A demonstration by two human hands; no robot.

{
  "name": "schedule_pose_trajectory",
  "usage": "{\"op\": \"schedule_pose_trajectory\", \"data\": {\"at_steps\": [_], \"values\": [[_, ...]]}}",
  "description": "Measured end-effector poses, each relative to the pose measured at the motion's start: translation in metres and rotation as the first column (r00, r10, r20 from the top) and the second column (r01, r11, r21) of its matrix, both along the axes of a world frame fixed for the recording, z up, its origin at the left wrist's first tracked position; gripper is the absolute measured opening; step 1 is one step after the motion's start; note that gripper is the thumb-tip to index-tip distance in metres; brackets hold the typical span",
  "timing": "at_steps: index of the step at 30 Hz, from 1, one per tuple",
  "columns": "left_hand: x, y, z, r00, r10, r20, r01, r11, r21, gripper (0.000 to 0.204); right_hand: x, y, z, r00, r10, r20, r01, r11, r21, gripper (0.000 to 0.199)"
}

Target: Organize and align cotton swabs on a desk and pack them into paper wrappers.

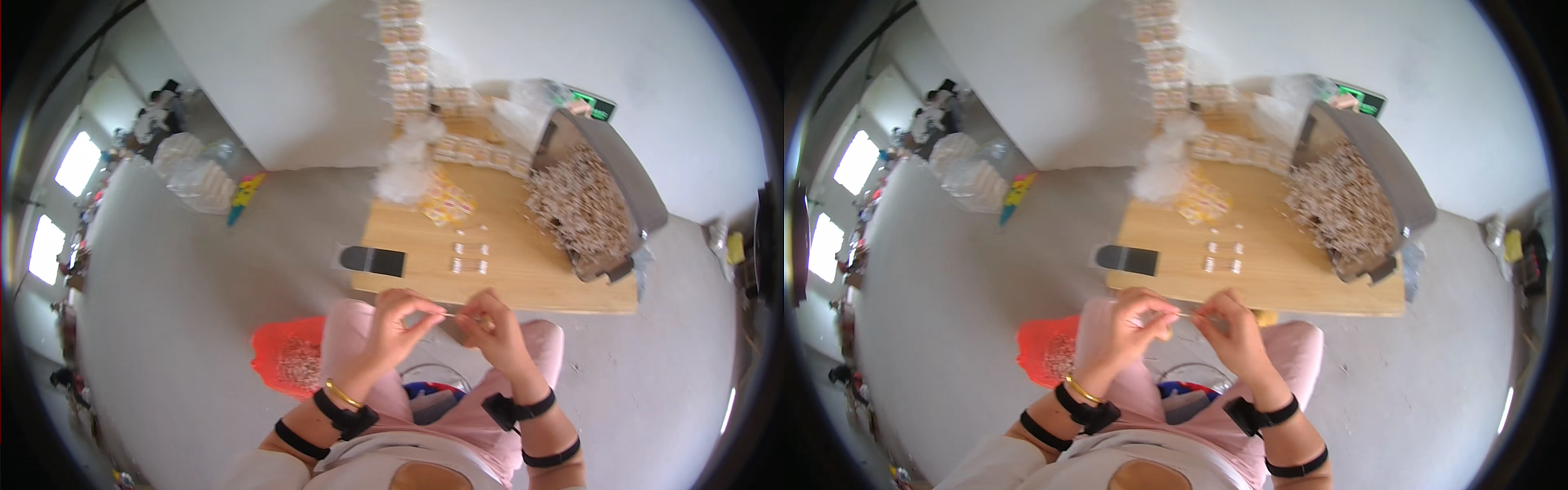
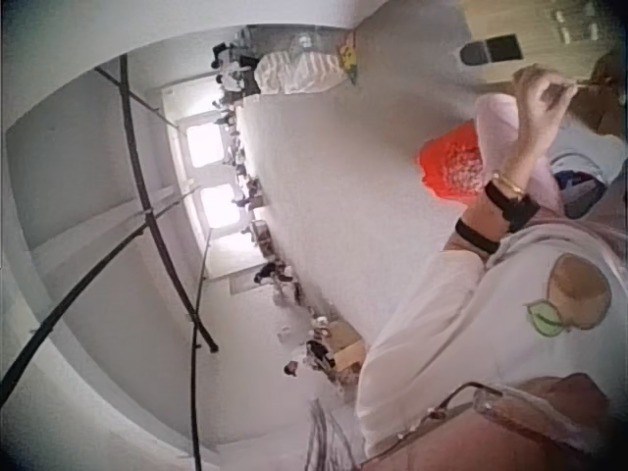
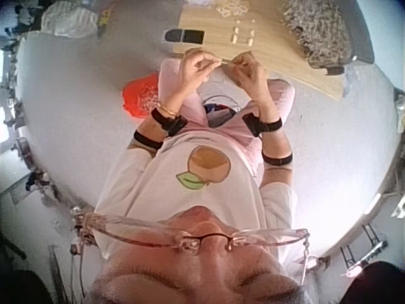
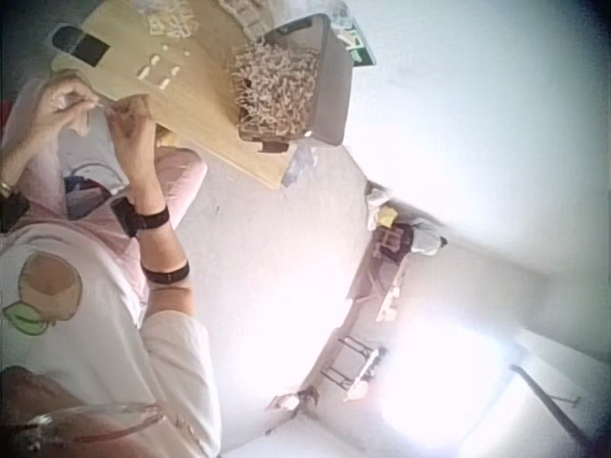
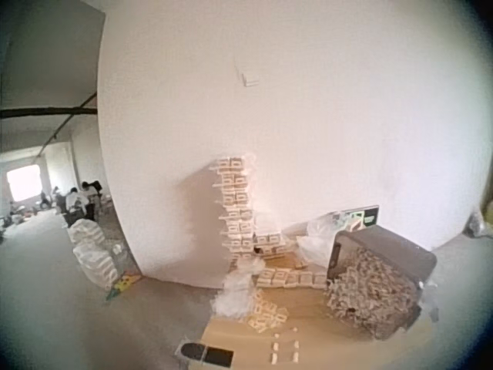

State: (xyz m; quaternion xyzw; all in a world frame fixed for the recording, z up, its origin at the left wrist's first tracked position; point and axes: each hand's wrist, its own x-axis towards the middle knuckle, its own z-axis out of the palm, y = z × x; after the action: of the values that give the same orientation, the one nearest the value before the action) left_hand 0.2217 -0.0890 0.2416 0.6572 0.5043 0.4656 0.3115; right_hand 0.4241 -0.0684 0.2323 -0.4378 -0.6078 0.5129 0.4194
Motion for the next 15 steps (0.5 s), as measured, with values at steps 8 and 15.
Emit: {"op": "schedule_pose_trajectory", "data": {"at_steps": [8,15], "values": [[-0.013,-0.030,0.016,1.000,0.019,-0.024,-0.014,0.979,0.205,0.007,0.005,-0.023,-0.006,0.995,-0.087,0.043,0.072,0.958,0.278,0.011],[-0.051,-0.069,0.018,0.960,0.084,-0.268,-0.033,0.982,0.186,0.012,-0.046,-0.046,0.021,0.987,0.080,0.138,-0.111,0.966,0.232,0.011]]}}
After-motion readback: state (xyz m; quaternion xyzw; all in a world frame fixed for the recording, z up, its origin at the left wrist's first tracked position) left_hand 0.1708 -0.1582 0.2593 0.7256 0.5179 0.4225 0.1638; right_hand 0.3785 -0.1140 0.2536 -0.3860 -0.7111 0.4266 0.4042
